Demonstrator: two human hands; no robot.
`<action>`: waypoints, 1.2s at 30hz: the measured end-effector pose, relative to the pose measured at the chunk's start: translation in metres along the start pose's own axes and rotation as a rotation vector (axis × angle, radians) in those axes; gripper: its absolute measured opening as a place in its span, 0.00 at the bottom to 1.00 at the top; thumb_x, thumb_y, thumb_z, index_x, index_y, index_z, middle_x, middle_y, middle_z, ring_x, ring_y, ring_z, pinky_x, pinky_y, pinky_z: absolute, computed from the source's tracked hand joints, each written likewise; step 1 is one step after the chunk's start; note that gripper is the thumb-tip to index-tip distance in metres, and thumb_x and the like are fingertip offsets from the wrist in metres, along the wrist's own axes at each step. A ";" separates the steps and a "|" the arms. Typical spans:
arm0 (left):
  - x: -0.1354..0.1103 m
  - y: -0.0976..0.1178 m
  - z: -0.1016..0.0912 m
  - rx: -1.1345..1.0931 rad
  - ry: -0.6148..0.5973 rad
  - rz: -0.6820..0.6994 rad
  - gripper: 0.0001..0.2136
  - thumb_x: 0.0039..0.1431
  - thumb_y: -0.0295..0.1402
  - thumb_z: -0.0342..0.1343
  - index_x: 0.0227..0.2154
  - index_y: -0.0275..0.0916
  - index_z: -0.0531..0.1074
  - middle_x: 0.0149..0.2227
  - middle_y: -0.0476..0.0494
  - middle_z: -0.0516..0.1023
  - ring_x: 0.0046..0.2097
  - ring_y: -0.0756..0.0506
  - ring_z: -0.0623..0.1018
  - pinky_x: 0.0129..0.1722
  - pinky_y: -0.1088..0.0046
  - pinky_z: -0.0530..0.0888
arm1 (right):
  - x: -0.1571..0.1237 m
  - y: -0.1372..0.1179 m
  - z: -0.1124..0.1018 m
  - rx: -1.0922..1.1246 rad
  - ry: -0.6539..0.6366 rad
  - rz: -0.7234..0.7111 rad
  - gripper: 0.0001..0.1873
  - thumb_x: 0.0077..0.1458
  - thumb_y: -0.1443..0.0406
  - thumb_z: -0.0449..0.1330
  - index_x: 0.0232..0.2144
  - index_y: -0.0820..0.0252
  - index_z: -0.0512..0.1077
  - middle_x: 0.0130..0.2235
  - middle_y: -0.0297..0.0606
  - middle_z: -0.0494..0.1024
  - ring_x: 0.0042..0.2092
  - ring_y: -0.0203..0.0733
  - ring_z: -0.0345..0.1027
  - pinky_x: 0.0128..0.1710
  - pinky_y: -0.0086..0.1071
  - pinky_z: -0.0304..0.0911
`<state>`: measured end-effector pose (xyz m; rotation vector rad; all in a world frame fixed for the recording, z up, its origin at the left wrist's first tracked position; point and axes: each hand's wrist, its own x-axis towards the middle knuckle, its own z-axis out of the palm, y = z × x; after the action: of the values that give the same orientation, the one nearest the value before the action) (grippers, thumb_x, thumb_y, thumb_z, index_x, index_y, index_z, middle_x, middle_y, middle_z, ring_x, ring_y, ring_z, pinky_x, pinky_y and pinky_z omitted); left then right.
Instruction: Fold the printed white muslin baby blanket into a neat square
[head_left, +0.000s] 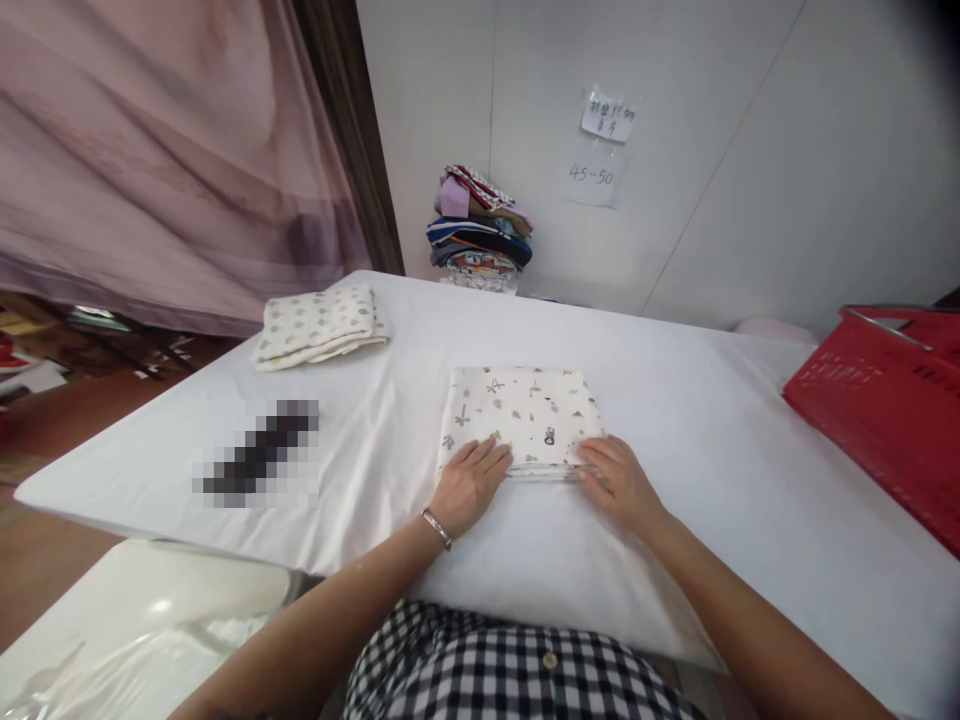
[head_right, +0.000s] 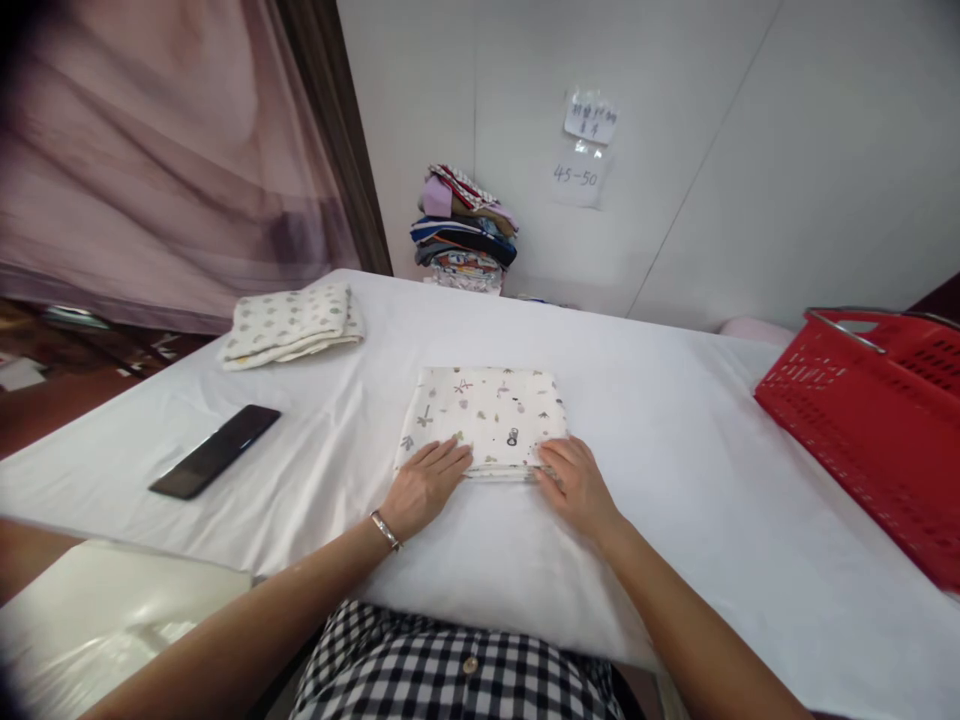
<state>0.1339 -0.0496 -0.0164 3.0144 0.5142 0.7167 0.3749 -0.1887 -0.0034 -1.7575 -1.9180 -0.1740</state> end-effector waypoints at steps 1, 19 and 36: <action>0.004 0.002 -0.003 -0.011 -0.014 -0.013 0.12 0.62 0.31 0.43 0.44 0.41 0.70 0.48 0.44 0.74 0.54 0.45 0.69 0.51 0.63 0.67 | 0.009 -0.005 0.001 0.013 0.008 -0.005 0.15 0.58 0.62 0.51 0.46 0.59 0.68 0.48 0.46 0.71 0.51 0.47 0.63 0.54 0.50 0.54; 0.026 -0.025 -0.002 -0.004 -0.335 -0.569 0.29 0.58 0.48 0.40 0.59 0.40 0.53 0.64 0.43 0.47 0.65 0.41 0.45 0.59 0.49 0.49 | 0.072 -0.018 0.038 0.090 -0.536 0.340 0.33 0.59 0.48 0.36 0.61 0.56 0.52 0.65 0.38 0.41 0.65 0.45 0.30 0.62 0.45 0.33; 0.052 -0.057 0.009 -0.093 -0.393 -0.742 0.34 0.55 0.55 0.38 0.61 0.44 0.49 0.66 0.47 0.39 0.65 0.37 0.43 0.57 0.47 0.53 | 0.113 0.045 0.075 -0.065 -0.306 0.591 0.35 0.58 0.50 0.43 0.61 0.63 0.49 0.65 0.43 0.39 0.65 0.47 0.25 0.61 0.47 0.26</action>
<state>0.1637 0.0212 -0.0063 2.4610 1.3868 0.0932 0.3946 -0.0486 -0.0270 -2.4197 -1.5000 0.2614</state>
